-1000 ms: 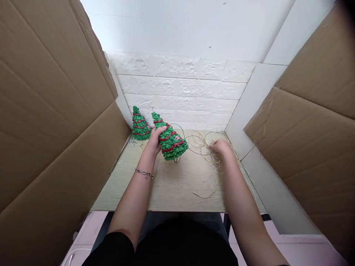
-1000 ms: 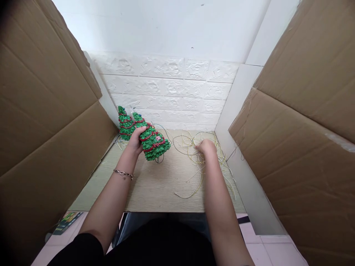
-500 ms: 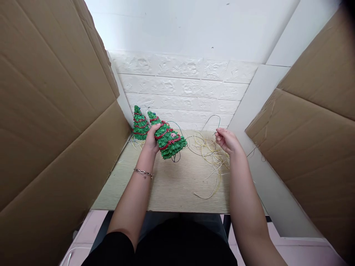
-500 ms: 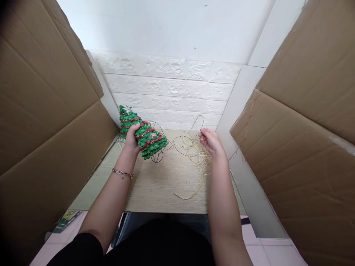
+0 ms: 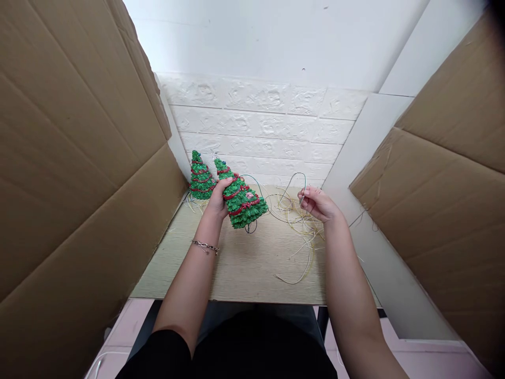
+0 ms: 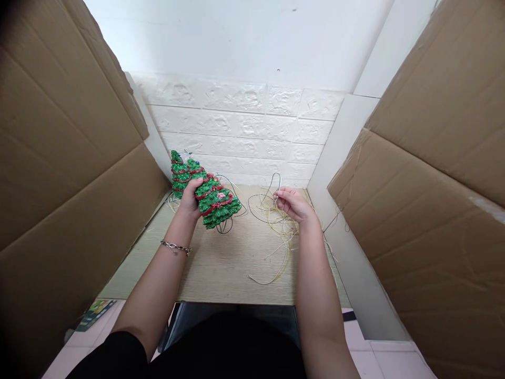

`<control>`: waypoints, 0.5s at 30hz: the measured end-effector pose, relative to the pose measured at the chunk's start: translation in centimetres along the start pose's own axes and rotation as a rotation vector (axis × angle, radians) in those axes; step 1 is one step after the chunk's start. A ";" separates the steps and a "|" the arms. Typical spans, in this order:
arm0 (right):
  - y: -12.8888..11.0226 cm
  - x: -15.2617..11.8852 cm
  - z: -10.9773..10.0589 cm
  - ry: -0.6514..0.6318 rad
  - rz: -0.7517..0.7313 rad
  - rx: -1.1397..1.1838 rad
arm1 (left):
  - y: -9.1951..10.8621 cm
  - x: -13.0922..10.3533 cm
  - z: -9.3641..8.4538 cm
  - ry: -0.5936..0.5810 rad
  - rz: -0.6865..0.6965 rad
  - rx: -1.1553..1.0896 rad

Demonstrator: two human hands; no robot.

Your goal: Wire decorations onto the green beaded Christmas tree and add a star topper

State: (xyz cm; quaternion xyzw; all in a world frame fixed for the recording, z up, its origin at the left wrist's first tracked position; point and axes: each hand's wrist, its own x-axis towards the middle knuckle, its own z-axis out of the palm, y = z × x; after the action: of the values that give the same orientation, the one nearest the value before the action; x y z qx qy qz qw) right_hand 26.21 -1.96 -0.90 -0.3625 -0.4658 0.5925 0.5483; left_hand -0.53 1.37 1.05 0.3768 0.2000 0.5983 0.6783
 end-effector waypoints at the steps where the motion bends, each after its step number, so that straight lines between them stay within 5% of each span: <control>1: 0.0 0.0 0.0 -0.012 0.007 -0.013 | 0.0 0.0 0.0 -0.003 -0.004 -0.003; 8: 0.0 -0.3 -0.4 -0.031 -0.101 0.086 | 0.5 -0.1 -0.4 -0.028 0.011 -0.090; 15: 0.1 -1.5 -1.6 -0.269 -0.282 0.219 | 1.7 -1.0 -1.4 -0.092 0.082 -0.196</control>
State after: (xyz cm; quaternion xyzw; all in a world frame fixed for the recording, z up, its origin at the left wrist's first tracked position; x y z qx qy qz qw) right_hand 27.91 -3.19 -1.57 -0.1499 -0.5137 0.5999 0.5947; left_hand -2.80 0.81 1.26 0.3437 0.0936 0.6244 0.6951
